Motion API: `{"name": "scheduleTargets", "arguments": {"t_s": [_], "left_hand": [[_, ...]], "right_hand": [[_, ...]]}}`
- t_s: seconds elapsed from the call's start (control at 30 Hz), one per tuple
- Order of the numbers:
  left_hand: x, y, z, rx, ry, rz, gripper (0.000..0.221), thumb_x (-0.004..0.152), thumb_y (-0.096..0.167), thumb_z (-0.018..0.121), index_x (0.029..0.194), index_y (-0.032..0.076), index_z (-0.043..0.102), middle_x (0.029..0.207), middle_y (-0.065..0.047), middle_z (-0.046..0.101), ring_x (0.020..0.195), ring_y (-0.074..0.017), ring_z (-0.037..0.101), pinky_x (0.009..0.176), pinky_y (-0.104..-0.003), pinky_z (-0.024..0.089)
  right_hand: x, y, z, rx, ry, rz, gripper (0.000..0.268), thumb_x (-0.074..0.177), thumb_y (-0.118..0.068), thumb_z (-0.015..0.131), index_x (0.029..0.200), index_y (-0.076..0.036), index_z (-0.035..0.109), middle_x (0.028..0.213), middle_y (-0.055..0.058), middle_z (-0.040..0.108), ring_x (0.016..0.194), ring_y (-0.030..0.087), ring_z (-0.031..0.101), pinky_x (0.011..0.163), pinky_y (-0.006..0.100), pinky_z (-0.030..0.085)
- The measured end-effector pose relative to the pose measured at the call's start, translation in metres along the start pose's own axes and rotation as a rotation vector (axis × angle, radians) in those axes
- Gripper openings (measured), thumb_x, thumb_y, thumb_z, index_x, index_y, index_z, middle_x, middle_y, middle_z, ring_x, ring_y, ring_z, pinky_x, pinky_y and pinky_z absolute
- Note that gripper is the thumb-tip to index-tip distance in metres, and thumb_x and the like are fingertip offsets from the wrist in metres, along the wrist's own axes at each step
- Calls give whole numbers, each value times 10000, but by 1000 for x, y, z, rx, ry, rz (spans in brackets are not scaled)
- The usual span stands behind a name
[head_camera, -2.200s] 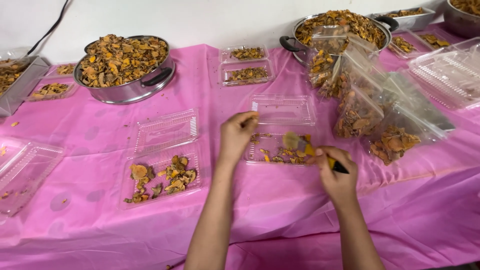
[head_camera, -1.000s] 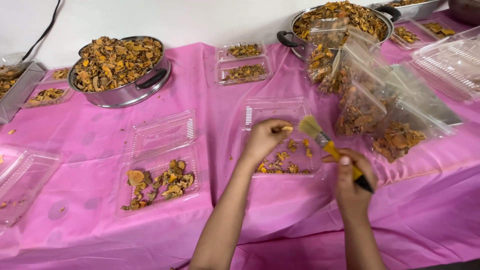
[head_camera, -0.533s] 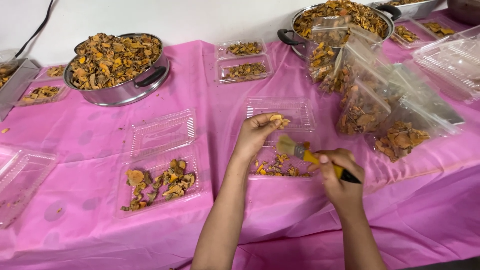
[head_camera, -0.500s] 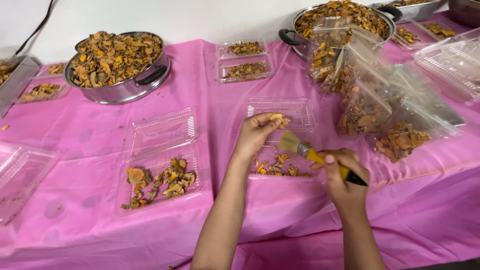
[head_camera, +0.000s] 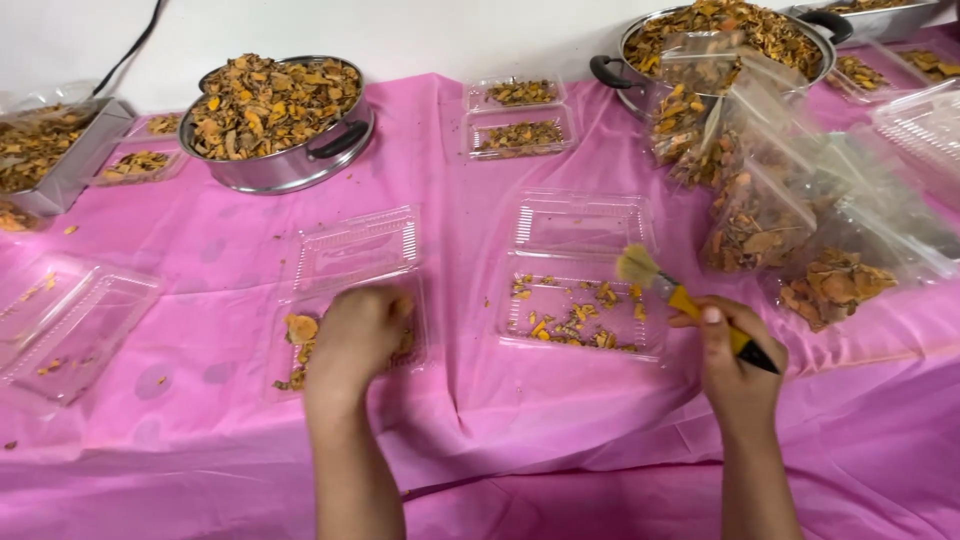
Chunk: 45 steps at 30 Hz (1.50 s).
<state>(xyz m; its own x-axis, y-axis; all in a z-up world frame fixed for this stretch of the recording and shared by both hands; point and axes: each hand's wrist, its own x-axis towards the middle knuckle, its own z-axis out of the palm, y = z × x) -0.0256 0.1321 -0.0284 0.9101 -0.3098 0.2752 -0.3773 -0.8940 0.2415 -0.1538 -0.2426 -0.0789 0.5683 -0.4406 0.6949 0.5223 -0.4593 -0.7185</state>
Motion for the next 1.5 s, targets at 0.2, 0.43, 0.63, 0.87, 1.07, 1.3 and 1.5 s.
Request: {"name": "scheduleTargets", "arguments": {"t_s": [0.2, 0.43, 0.63, 0.87, 1.07, 1.3, 1.5], "left_hand": [[-19, 54, 9, 38, 124, 254, 169, 712, -15, 537, 843, 45, 626, 818, -173, 683, 711, -446, 636, 690, -536, 482], [36, 120, 88, -54, -293, 394, 111, 836, 106, 678, 756, 29, 685, 821, -163, 698, 1058, -389, 643, 952, -487, 542], [72, 151, 88, -185, -130, 519, 348, 921, 296, 682, 712, 25, 619, 782, -133, 651, 935, -336, 633, 821, -503, 510], [114, 195, 90, -109, -502, 599, 380, 989, 244, 530, 1353, 241, 639, 1305, 19, 647, 1207, -276, 512, 1025, -438, 436], [113, 160, 121, -24, -415, 699, 300, 907, 316, 622, 1165, 292, 771, 1227, -52, 741, 1176, -374, 650, 991, -491, 538], [99, 129, 74, -26, -521, 722, 392, 855, 256, 706, 1244, 229, 743, 1158, -114, 762, 1165, -392, 660, 1039, -522, 520], [96, 127, 112, -50, -482, 828, 456, 818, 227, 735, 1270, 273, 717, 1207, -97, 662, 1122, -403, 661, 957, -525, 571]], "right_hand": [[-5, -14, -19, 13, 11, 96, 267, 1127, -177, 518, 1159, 68, 620, 1006, 216, 705, 876, 290, 734, 910, 367, 593], [-9, -28, -26, -32, 35, 90, 255, 1105, -183, 534, 1149, 52, 623, 910, 188, 721, 887, 251, 728, 938, 333, 526], [-8, -21, -32, 42, 53, 108, 247, 1098, -171, 543, 1125, 57, 634, 961, 193, 689, 841, 305, 751, 843, 365, 621], [-13, -5, -30, -53, 7, 85, 282, 1057, -234, 563, 1160, 11, 659, 1047, 156, 710, 940, 262, 718, 853, 343, 595], [5, 40, 26, -237, -229, -42, 339, 994, -219, 640, 1299, -78, 685, 1104, 179, 750, 1067, 394, 694, 994, 523, 477], [16, 56, 30, -302, -291, -280, 324, 1008, -186, 633, 1286, -28, 687, 1019, 206, 752, 913, 415, 717, 811, 531, 551], [17, 58, 26, -281, -277, -158, 347, 1014, -244, 636, 1323, -93, 673, 1082, 156, 759, 1016, 396, 708, 886, 522, 532]]}}
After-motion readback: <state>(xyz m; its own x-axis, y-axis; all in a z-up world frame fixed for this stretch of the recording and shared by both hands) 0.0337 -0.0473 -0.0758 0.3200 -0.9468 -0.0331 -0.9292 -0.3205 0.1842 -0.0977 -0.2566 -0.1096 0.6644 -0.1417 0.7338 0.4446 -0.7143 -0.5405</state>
